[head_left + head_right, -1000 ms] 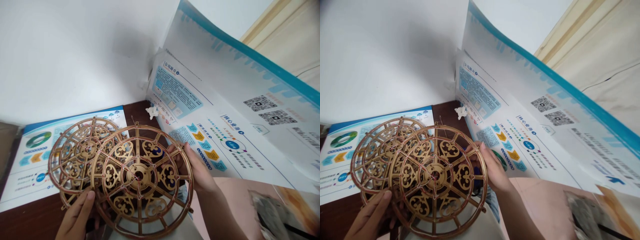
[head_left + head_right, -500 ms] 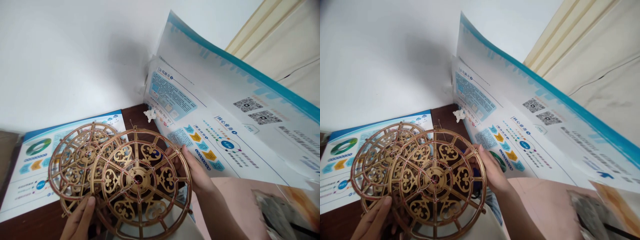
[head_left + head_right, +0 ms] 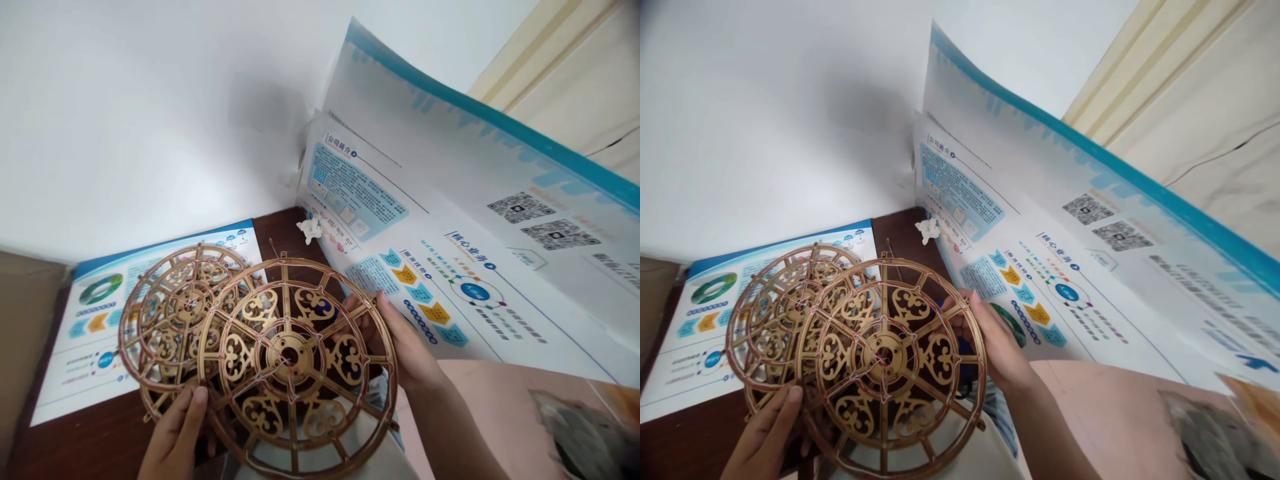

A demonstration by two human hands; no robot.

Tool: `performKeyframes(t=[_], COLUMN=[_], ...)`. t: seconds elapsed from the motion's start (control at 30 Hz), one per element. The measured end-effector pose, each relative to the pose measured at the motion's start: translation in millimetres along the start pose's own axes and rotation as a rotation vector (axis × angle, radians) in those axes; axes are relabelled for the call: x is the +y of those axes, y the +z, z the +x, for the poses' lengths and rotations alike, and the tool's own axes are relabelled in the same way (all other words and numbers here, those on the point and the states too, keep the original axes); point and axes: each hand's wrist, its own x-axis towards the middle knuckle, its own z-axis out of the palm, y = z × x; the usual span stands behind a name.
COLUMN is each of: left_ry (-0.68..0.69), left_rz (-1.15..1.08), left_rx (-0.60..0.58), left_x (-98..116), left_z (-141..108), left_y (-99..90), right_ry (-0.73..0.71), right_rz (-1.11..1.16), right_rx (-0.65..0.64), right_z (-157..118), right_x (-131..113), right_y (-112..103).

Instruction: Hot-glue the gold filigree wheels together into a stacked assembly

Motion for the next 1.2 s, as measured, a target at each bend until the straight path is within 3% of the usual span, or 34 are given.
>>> performKeyframes(t=[0.23,0.43,0.83,1.03,1.2], left_ry=[0.007,0.077,0.093,0.167,0.213], left_rz=[0.009,0.006,-0.088,-0.093,-0.151], left_rx=[0.146,0.003,-0.013,-0.193,-0.206], left_x=[11.9,2.5,9.7,-2.9,3.4], left_z=[-2.3,-2.3,0.3,3.9,4.8], left_y=[6.0,3.9,0.6,-12.5,-9.8], right_ry=[0.02,0.018,0.054,0.065,0.091], right_rz=[-0.014,-0.033,-0.056,-0.096,-0.046], right_rx=[0.029,0.094,0.057,0.087,0.096], right_z=[2.6,4.5,10.5,13.4,15.2], right_x=[-2.1,-4.1,-5.4,-10.1,-10.8], right_y=[1.4,4.3,2.0,5.4,7.5])
